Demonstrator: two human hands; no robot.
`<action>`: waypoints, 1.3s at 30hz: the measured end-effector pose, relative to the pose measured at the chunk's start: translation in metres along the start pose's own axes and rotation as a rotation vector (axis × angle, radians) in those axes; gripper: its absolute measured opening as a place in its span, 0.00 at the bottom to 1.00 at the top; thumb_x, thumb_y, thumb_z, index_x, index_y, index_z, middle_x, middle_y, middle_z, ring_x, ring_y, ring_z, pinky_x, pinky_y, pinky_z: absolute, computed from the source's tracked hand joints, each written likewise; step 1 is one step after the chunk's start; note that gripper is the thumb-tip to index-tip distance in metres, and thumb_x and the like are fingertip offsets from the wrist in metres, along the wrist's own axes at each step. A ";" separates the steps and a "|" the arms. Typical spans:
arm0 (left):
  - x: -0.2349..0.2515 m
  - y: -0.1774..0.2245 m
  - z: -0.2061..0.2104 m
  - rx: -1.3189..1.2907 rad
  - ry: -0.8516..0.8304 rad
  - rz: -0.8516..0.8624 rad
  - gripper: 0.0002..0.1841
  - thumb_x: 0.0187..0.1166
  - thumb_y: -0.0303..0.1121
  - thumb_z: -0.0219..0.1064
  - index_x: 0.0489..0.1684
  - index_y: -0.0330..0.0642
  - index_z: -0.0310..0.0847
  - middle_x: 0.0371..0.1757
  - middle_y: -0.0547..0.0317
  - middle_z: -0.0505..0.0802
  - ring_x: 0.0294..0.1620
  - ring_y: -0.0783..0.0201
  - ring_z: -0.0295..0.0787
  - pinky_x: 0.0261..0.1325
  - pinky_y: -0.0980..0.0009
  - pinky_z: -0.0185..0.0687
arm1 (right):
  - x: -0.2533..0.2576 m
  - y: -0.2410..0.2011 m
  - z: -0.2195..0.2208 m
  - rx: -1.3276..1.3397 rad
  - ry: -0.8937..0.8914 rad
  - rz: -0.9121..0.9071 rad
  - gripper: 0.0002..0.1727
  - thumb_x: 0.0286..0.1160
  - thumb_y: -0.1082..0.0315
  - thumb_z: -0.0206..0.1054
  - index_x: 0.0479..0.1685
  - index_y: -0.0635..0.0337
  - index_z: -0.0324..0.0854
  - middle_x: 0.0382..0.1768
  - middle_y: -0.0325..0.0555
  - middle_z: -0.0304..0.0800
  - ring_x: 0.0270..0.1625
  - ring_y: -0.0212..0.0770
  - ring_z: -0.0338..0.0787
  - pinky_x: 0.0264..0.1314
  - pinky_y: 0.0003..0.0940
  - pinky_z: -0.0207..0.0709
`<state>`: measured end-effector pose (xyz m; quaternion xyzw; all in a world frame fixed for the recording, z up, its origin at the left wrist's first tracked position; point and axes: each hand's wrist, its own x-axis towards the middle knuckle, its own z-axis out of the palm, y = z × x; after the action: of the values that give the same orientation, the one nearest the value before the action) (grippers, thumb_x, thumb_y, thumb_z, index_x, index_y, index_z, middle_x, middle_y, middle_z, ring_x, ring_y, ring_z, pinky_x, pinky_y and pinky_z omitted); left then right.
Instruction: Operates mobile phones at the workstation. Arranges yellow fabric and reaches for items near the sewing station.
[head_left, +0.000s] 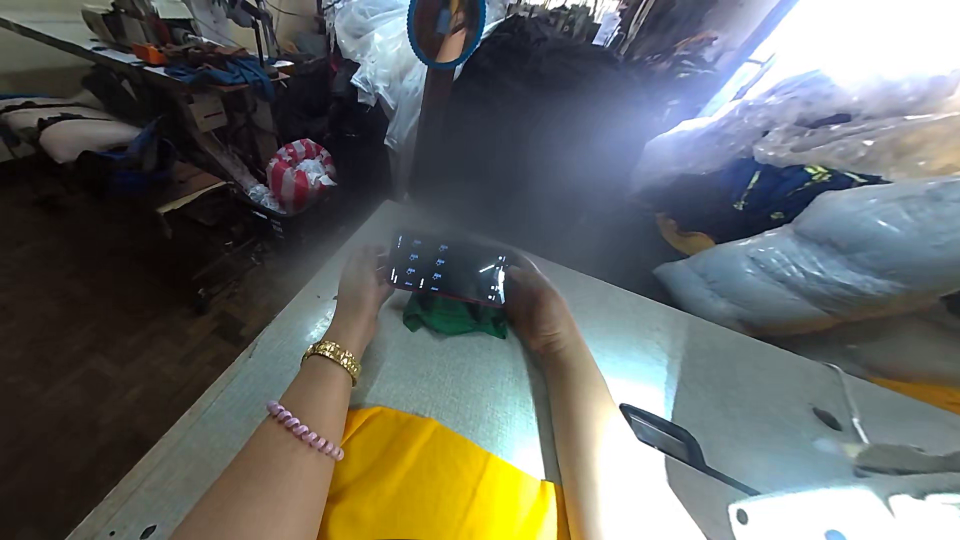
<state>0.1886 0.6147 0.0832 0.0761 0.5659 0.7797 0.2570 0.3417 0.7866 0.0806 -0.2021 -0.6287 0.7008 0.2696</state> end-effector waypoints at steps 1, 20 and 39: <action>0.000 0.000 0.000 0.000 -0.002 0.001 0.24 0.97 0.44 0.40 0.73 0.36 0.71 0.58 0.47 0.87 0.55 0.59 0.88 0.61 0.60 0.84 | 0.000 -0.001 0.001 0.001 0.006 0.002 0.21 0.85 0.61 0.42 0.71 0.52 0.70 0.51 0.38 0.89 0.50 0.31 0.90 0.54 0.32 0.86; -0.002 -0.003 -0.009 0.274 0.140 0.285 0.26 0.96 0.46 0.42 0.79 0.36 0.68 0.78 0.42 0.79 0.75 0.49 0.79 0.74 0.48 0.76 | 0.005 -0.004 0.015 -0.010 0.400 -0.008 0.26 0.96 0.52 0.39 0.85 0.54 0.53 0.59 0.49 0.79 0.49 0.37 0.85 0.51 0.38 0.82; -0.056 0.047 -0.020 0.853 -0.099 0.192 0.26 0.92 0.43 0.53 0.80 0.31 0.67 0.77 0.25 0.76 0.79 0.32 0.72 0.78 0.34 0.66 | -0.428 -0.004 -0.048 -1.511 0.129 0.143 0.44 0.85 0.31 0.40 0.88 0.52 0.69 0.86 0.62 0.66 0.90 0.65 0.60 0.91 0.69 0.44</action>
<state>0.2138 0.5601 0.1293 0.2651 0.8145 0.4920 0.1558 0.7031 0.5533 0.0547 -0.4127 -0.9059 0.0822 0.0481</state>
